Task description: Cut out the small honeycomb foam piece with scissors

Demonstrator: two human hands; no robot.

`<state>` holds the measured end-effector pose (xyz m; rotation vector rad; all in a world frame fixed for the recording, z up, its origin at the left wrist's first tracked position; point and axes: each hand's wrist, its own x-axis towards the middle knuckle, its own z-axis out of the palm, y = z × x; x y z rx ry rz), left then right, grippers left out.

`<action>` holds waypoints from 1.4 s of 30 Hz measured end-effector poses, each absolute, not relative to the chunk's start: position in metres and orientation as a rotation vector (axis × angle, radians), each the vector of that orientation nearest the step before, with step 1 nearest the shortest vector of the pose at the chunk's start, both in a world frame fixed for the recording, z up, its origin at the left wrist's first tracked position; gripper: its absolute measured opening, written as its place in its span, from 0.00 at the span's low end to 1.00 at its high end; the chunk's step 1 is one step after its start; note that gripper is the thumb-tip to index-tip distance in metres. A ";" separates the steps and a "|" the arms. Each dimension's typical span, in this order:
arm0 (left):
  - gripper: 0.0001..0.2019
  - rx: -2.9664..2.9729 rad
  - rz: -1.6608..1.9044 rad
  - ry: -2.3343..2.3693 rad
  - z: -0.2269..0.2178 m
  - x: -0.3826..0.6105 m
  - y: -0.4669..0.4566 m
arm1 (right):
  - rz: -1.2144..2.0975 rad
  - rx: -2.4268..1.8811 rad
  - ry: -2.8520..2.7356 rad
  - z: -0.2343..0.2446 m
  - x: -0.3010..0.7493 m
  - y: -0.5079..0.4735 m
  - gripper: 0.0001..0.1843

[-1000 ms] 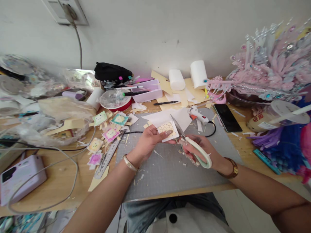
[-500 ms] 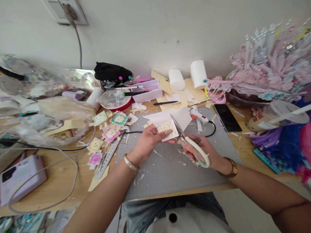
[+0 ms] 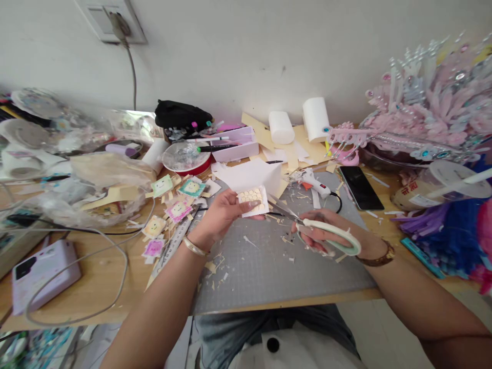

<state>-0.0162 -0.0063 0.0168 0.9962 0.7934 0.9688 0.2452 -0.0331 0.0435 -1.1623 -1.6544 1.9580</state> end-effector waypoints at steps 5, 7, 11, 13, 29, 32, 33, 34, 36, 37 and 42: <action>0.13 1.056 0.653 0.671 0.028 -0.025 -0.014 | 1.936 -1.291 -1.676 0.068 0.295 -0.029 0.22; 0.14 1.038 0.465 0.589 0.024 -0.027 -0.013 | 1.848 -1.249 -1.584 0.072 0.314 -0.029 0.27; 0.19 1.044 0.352 0.685 0.008 -0.029 -0.001 | 1.738 -1.039 -1.452 0.070 0.324 -0.026 0.26; 0.18 1.059 0.305 0.771 0.002 -0.030 0.004 | 1.812 -1.024 -1.482 0.065 0.313 -0.026 0.24; 0.18 1.236 -0.009 0.763 0.000 -0.060 0.015 | 2.228 -1.237 -1.398 0.029 0.239 -0.041 0.22; 0.17 1.234 0.002 0.734 0.001 -0.059 0.014 | 2.055 -1.183 -1.366 0.022 0.232 -0.041 0.21; 0.17 1.236 0.007 0.731 0.001 -0.058 0.014 | 1.997 -1.174 -1.371 0.020 0.230 -0.041 0.20; 0.16 1.239 0.010 0.732 0.001 -0.058 0.014 | 1.944 -1.170 -1.371 0.019 0.228 -0.041 0.20; 0.15 1.249 0.013 0.747 0.002 -0.057 0.013 | 1.864 -1.190 -1.357 0.019 0.225 -0.041 0.21; 0.15 1.253 0.012 0.757 0.002 -0.057 0.013 | 1.837 -1.211 -1.345 0.020 0.224 -0.040 0.21; 0.12 1.266 0.002 0.795 0.002 -0.055 0.014 | 1.838 -1.221 -1.298 0.019 0.219 -0.039 0.19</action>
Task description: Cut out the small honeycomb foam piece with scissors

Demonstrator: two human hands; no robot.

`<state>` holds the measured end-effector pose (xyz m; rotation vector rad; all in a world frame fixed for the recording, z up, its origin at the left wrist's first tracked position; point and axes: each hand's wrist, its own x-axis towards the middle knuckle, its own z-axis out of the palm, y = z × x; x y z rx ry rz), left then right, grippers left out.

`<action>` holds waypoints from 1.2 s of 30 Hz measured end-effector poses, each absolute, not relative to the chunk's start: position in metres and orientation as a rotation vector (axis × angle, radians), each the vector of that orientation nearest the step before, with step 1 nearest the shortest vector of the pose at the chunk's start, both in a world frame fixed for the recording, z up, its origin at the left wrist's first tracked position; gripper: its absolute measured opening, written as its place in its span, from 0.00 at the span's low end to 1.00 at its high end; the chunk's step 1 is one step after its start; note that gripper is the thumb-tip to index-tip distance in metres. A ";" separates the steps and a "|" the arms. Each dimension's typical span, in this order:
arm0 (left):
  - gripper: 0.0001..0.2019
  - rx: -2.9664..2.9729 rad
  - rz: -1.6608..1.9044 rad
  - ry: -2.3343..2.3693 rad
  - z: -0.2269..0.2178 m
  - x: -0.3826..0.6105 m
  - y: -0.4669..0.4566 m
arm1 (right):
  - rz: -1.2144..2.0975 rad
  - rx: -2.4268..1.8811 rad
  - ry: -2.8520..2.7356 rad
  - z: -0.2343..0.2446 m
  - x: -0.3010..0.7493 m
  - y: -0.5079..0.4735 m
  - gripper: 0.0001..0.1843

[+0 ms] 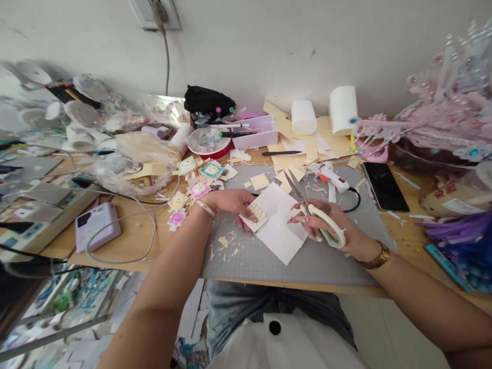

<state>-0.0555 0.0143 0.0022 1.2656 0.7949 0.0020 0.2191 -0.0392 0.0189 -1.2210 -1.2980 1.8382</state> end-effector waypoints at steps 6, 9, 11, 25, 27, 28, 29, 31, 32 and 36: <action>0.10 1.239 -0.029 0.816 -0.001 -0.054 0.018 | 1.870 -1.237 -1.284 0.016 0.214 -0.040 0.19; 0.10 1.238 -0.021 0.827 0.001 -0.054 0.018 | 2.009 -1.208 -1.319 0.022 0.216 -0.042 0.17; 0.10 1.231 -0.024 0.849 0.003 -0.055 0.017 | 2.135 -1.188 -1.322 0.025 0.220 -0.043 0.17; 0.15 1.142 -0.057 0.847 0.004 -0.058 0.024 | 2.370 -1.370 -1.284 0.029 0.234 -0.064 0.24; 0.15 1.148 -0.051 0.833 0.003 -0.059 0.024 | 2.369 -1.395 -1.286 0.027 0.231 -0.062 0.23; 0.15 1.150 -0.052 0.823 0.002 -0.059 0.025 | 2.368 -1.409 -1.286 0.026 0.230 -0.061 0.23; 0.15 1.152 -0.054 0.809 0.001 -0.060 0.025 | 2.370 -1.421 -1.286 0.025 0.228 -0.060 0.22; 0.15 1.156 -0.056 0.775 -0.002 -0.061 0.026 | 2.373 -1.432 -1.287 0.025 0.226 -0.059 0.22; 0.15 1.157 -0.054 0.760 -0.004 -0.062 0.027 | 2.376 -1.430 -1.288 0.026 0.225 -0.058 0.21; 0.17 1.135 -0.033 0.746 -0.006 -0.063 0.027 | 2.379 -1.426 -1.247 0.024 0.222 -0.057 0.21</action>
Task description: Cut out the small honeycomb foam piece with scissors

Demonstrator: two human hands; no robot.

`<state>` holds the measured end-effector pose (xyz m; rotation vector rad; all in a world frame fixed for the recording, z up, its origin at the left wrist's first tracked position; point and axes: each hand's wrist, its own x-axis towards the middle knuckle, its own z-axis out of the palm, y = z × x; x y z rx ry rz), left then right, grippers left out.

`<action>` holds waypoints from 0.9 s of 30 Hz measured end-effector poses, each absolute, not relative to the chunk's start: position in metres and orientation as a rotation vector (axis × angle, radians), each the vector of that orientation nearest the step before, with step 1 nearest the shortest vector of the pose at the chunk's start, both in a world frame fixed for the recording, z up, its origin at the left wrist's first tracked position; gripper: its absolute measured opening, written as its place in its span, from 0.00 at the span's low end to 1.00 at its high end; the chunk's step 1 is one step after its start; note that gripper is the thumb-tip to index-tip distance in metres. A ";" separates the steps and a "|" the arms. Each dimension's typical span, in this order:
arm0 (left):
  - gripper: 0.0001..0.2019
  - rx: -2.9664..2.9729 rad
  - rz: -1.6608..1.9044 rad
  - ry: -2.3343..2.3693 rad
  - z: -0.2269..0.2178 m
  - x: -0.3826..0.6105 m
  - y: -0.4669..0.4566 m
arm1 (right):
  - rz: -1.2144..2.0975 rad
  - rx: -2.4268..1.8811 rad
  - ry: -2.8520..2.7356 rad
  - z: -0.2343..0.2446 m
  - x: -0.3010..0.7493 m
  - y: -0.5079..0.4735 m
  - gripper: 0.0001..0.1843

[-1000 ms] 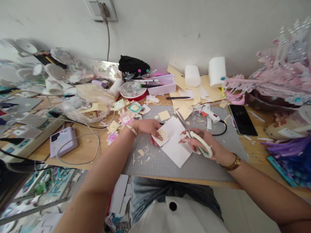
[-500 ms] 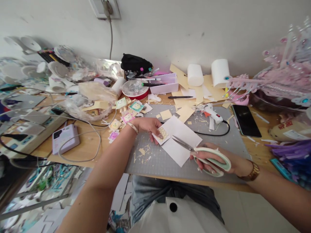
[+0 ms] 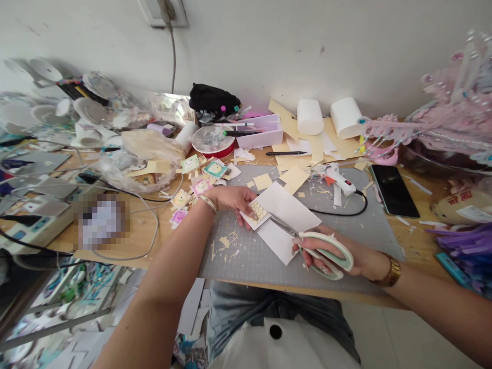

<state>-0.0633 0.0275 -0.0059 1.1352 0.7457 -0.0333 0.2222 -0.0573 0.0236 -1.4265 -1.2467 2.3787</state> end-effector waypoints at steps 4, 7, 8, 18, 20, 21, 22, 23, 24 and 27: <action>0.18 1.117 -0.021 0.735 -0.004 -0.063 0.027 | 2.376 -1.393 -1.203 0.021 0.220 -0.058 0.25; 0.18 1.115 -0.007 0.712 -0.004 -0.064 0.026 | 2.358 -1.409 -1.221 0.022 0.218 -0.060 0.28; 0.17 1.114 0.004 0.711 -0.004 -0.064 0.026 | 2.345 -1.418 -1.239 0.023 0.217 -0.061 0.28; 0.14 1.138 0.063 0.781 -0.003 -0.065 0.020 | 2.394 -1.394 -1.720 0.033 0.245 -0.046 0.21; 0.13 1.129 0.078 0.790 -0.003 -0.065 0.019 | 2.389 -1.385 -1.694 0.033 0.249 -0.043 0.23; 0.13 1.118 0.098 0.792 -0.004 -0.064 0.018 | 2.357 -1.363 -1.637 0.032 0.247 -0.043 0.23; 0.13 1.103 0.128 0.794 -0.004 -0.064 0.018 | 2.302 -1.336 -1.550 0.029 0.243 -0.044 0.24; 0.14 1.082 0.165 0.794 -0.005 -0.063 0.017 | 2.225 -1.316 -1.462 0.026 0.237 -0.045 0.24; 0.14 1.057 0.210 0.795 -0.006 -0.061 0.016 | 2.114 -1.304 -1.359 0.023 0.230 -0.046 0.24; 0.18 0.980 0.336 0.805 -0.007 -0.054 0.013 | 1.981 -1.281 -1.112 0.014 0.204 -0.044 0.25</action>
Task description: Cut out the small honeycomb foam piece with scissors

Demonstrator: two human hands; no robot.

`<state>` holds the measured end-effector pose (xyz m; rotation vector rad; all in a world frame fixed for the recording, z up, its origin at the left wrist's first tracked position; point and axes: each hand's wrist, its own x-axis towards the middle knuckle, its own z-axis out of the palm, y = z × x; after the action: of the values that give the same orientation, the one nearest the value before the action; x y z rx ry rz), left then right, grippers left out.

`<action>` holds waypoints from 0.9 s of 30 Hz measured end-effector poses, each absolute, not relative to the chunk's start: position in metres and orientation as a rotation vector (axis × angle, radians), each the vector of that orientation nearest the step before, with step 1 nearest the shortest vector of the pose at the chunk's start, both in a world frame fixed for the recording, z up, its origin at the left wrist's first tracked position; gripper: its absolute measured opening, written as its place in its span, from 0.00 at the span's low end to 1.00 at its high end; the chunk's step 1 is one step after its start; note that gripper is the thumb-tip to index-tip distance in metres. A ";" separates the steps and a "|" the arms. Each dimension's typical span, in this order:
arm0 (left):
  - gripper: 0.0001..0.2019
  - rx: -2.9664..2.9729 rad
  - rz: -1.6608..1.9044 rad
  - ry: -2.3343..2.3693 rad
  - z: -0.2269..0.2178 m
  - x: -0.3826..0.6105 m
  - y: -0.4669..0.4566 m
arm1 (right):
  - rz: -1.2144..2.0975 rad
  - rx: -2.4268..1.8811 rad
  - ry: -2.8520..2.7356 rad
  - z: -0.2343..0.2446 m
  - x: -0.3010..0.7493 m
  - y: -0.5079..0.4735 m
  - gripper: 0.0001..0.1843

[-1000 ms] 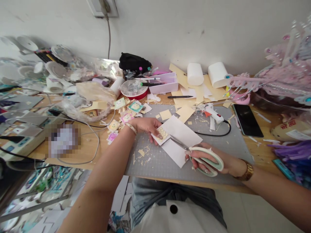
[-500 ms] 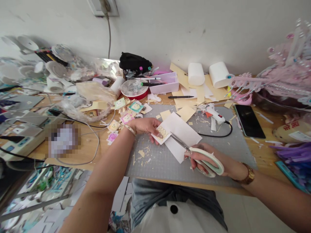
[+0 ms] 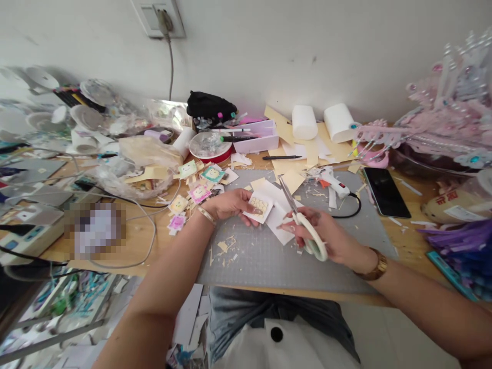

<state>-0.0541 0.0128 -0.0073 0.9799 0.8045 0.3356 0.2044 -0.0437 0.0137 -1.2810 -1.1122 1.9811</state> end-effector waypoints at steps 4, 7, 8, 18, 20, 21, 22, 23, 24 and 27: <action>0.20 0.918 0.424 0.790 -0.006 -0.042 0.007 | 1.831 -1.282 -1.032 0.009 0.183 -0.032 0.29; 0.21 0.933 0.457 0.802 -0.005 -0.034 0.002 | 1.742 -1.296 -0.993 0.007 0.180 -0.029 0.30; 0.21 0.942 0.472 0.808 -0.005 -0.031 0.000 | 1.726 -1.304 -0.977 0.006 0.180 -0.030 0.30; 0.22 1.039 0.689 0.853 0.001 -0.008 -0.016 | 1.587 -1.348 -0.861 0.010 0.174 -0.034 0.33; 0.22 1.043 0.712 0.852 0.001 -0.003 -0.018 | 1.557 -1.326 -0.863 0.009 0.176 -0.034 0.33; 0.22 1.038 0.732 0.848 0.001 -0.001 -0.020 | 1.540 -1.314 -0.862 0.009 0.177 -0.034 0.34; 0.22 1.031 0.744 0.842 0.001 0.001 -0.021 | 1.526 -1.302 -0.858 0.009 0.178 -0.034 0.34; 0.22 1.023 0.759 0.836 0.001 0.002 -0.023 | 1.515 -1.294 -0.854 0.009 0.179 -0.034 0.34; 0.21 1.015 0.771 0.833 0.001 0.004 -0.024 | 1.509 -1.290 -0.851 0.009 0.180 -0.034 0.34; 0.19 1.008 0.796 0.822 0.000 0.007 -0.027 | 1.506 -1.294 -0.852 0.011 0.182 -0.034 0.33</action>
<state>0.0068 -0.0266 -0.0001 1.0078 0.8219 0.7959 0.1818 -0.0339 0.0112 -1.2943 -0.8518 1.5057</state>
